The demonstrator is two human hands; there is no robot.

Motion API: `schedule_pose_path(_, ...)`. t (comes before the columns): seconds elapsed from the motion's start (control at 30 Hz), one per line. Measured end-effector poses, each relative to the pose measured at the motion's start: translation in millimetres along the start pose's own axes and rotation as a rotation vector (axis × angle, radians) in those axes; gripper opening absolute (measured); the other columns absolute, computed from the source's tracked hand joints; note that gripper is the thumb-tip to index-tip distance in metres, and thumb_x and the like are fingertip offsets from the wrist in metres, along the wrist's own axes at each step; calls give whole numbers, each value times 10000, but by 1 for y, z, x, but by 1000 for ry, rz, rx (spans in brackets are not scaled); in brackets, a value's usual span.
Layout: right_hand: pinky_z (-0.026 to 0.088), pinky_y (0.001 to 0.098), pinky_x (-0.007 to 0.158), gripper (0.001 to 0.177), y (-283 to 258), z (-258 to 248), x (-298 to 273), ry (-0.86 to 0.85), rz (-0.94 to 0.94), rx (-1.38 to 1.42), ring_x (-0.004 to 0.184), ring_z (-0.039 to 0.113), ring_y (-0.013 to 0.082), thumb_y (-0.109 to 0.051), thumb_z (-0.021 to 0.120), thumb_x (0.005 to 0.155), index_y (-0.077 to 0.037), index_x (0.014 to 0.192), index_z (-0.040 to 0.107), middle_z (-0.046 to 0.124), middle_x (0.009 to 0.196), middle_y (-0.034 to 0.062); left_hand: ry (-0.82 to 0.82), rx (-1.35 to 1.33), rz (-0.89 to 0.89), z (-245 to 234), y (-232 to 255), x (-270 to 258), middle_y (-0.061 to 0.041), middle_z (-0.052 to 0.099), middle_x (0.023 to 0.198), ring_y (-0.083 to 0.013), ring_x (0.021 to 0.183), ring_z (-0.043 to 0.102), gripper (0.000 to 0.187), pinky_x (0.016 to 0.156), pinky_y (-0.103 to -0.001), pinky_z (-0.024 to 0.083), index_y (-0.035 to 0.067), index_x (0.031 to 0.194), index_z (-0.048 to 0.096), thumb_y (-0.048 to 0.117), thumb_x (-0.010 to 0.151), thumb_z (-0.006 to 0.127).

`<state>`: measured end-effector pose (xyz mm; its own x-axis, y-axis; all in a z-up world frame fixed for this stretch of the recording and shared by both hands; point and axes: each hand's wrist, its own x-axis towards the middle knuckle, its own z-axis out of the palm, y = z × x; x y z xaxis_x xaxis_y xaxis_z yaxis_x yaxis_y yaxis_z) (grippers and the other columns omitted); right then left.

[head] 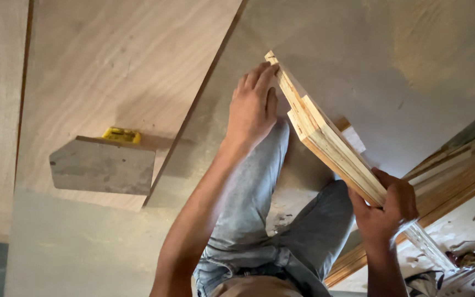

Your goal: The person applies glue and nails a thin wooden strip onto a plywood board. They then hammer several nails into the plywood and proceed to assemble a wooden frame by joining multiple wooden pieces.

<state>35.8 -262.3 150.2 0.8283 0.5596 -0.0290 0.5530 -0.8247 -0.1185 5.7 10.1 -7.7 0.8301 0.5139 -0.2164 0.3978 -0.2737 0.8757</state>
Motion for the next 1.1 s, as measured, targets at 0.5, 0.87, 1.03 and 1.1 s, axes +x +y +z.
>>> schedule_pose_path(0.5,541,378,805,362,9,6,-3,33,-58,16,930,688,261,-253,913,870,-30,1058,697,740,1057,94,-187,-381,74,-59,53,-35,-250,481,1576,-436,1450,499,650,1201,-466,450,102,1503,524,-102,885,549)
schedule_pose_path(0.87,540,380,789,340,7,12,-2,121,-71,20,948,692,265,-267,922,912,-71,1101,720,729,1042,69,-154,-516,109,-81,83,-56,-228,494,1620,-385,1565,451,595,1283,-433,421,103,1523,541,-120,972,533)
schedule_pose_path(1.03,556,401,787,446,6,10,0,142,-96,36,928,693,269,-311,940,831,-93,1146,711,721,1045,73,-65,-428,217,-70,88,-69,-237,495,1606,-411,1557,445,560,1296,-463,408,72,1549,496,-71,1009,537)
schedule_pose_path(1.1,548,397,723,473,6,8,2,170,-86,45,882,690,269,-333,962,789,-102,1119,716,720,1003,74,-4,-307,275,-61,90,-73,-238,521,1573,-416,1527,476,550,1281,-467,419,66,1556,473,-39,1023,556)
